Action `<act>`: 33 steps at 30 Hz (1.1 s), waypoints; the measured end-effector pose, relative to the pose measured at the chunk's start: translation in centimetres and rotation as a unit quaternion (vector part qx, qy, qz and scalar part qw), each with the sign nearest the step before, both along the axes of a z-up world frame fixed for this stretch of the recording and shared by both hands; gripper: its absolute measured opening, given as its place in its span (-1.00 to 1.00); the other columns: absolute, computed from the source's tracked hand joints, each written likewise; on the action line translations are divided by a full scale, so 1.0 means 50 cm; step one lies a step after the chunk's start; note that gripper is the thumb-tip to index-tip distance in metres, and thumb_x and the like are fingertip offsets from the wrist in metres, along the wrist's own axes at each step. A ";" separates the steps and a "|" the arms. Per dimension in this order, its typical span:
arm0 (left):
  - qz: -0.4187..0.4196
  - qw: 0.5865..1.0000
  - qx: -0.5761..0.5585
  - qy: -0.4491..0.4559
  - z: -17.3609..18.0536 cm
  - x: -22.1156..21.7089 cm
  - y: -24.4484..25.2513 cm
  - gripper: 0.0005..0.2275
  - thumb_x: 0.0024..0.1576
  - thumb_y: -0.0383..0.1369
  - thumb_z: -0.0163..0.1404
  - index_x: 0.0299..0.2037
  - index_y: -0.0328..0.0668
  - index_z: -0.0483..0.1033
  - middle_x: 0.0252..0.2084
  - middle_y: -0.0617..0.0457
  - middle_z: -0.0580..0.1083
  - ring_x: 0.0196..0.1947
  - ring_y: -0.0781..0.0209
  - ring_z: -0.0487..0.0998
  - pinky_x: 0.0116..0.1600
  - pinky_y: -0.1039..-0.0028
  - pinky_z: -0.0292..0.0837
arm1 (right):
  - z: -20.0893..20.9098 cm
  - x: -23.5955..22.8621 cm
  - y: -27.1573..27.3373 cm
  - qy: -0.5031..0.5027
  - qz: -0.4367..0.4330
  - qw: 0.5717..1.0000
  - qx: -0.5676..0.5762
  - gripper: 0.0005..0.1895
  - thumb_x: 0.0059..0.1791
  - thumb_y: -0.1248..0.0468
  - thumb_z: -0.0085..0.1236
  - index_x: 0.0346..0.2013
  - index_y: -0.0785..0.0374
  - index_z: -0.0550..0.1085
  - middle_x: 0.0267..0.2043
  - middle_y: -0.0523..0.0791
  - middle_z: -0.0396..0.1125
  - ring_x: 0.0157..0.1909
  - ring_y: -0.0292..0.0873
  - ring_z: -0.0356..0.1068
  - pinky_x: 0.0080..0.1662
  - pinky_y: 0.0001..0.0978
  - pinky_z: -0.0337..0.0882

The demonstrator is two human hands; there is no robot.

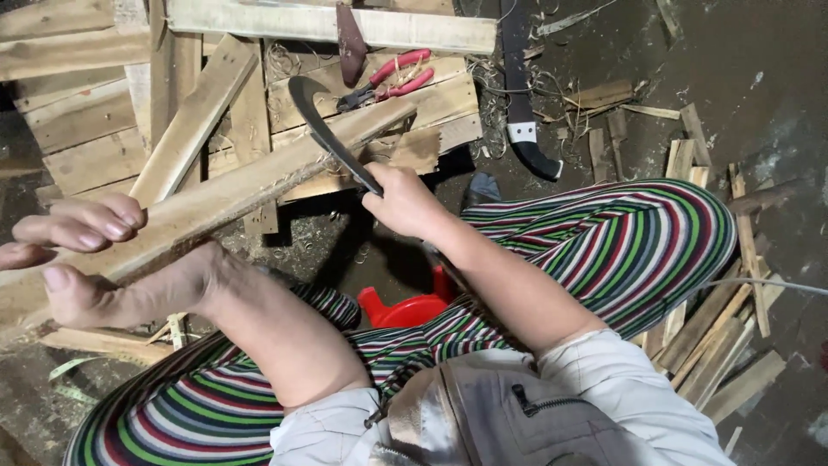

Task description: A person is sitting on the floor in a workshop, using a sickle to shave and shape a piece of wood.

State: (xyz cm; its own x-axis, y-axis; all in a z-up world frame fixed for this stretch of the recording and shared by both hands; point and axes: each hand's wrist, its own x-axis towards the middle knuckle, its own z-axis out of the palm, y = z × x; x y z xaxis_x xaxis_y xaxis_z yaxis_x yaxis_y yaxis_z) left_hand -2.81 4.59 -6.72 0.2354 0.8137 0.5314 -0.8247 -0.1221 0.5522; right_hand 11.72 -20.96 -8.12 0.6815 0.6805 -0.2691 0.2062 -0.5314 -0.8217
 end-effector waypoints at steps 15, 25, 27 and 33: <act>0.014 0.999 -0.041 0.017 -0.002 -0.013 0.001 -0.75 0.34 -0.23 -0.23 0.11 0.04 0.47 -0.29 0.18 0.20 -0.41 0.34 0.21 -0.25 0.50 0.19 | 0.165 -0.102 0.035 0.013 0.119 0.987 0.110 -0.61 -0.18 0.44 0.07 -0.04 0.35 0.42 -0.39 -0.01 0.50 -0.50 -0.01 0.48 -0.45 -0.25 0.41; 0.014 0.997 -0.073 -0.015 -0.023 -0.005 -0.011 -0.73 0.34 -0.27 -0.21 0.17 0.04 0.48 -0.29 0.18 0.23 -0.40 0.32 0.24 -0.25 0.50 0.23 | 0.157 -0.106 0.027 -0.021 0.118 0.990 0.068 -0.58 -0.17 0.42 0.07 0.00 0.32 0.38 -0.47 -0.01 0.47 -0.53 0.07 0.47 -0.47 -0.15 0.41; 0.014 0.998 -0.067 -0.011 -0.011 0.001 -0.020 -0.74 0.35 -0.30 -0.22 0.16 0.06 0.46 -0.27 0.18 0.21 -0.38 0.33 0.21 -0.23 0.50 0.16 | 0.161 -0.106 0.024 -0.032 0.113 0.989 0.088 -0.61 -0.18 0.44 0.07 -0.04 0.34 0.38 -0.53 -0.01 0.44 -0.59 0.05 0.44 -0.51 -0.16 0.37; 0.029 0.999 -0.037 -0.017 0.003 0.020 -0.027 -0.74 0.32 -0.32 -0.19 0.15 0.05 0.48 -0.30 0.19 0.19 -0.41 0.36 0.19 -0.28 0.55 0.14 | 0.170 -0.108 0.030 -0.020 0.131 0.989 0.060 -0.64 -0.16 0.47 0.06 -0.06 0.45 0.37 -0.58 -0.04 0.42 -0.70 -0.08 0.39 -0.67 -0.30 0.35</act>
State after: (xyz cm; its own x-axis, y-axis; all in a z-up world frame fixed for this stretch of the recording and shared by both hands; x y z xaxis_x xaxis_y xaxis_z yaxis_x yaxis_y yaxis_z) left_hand -1.82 3.25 -6.58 0.1687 0.8631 0.4760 -0.8359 -0.1306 0.5331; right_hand 6.32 -19.45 0.40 0.4860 0.8604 -0.1529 0.3567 -0.3551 -0.8641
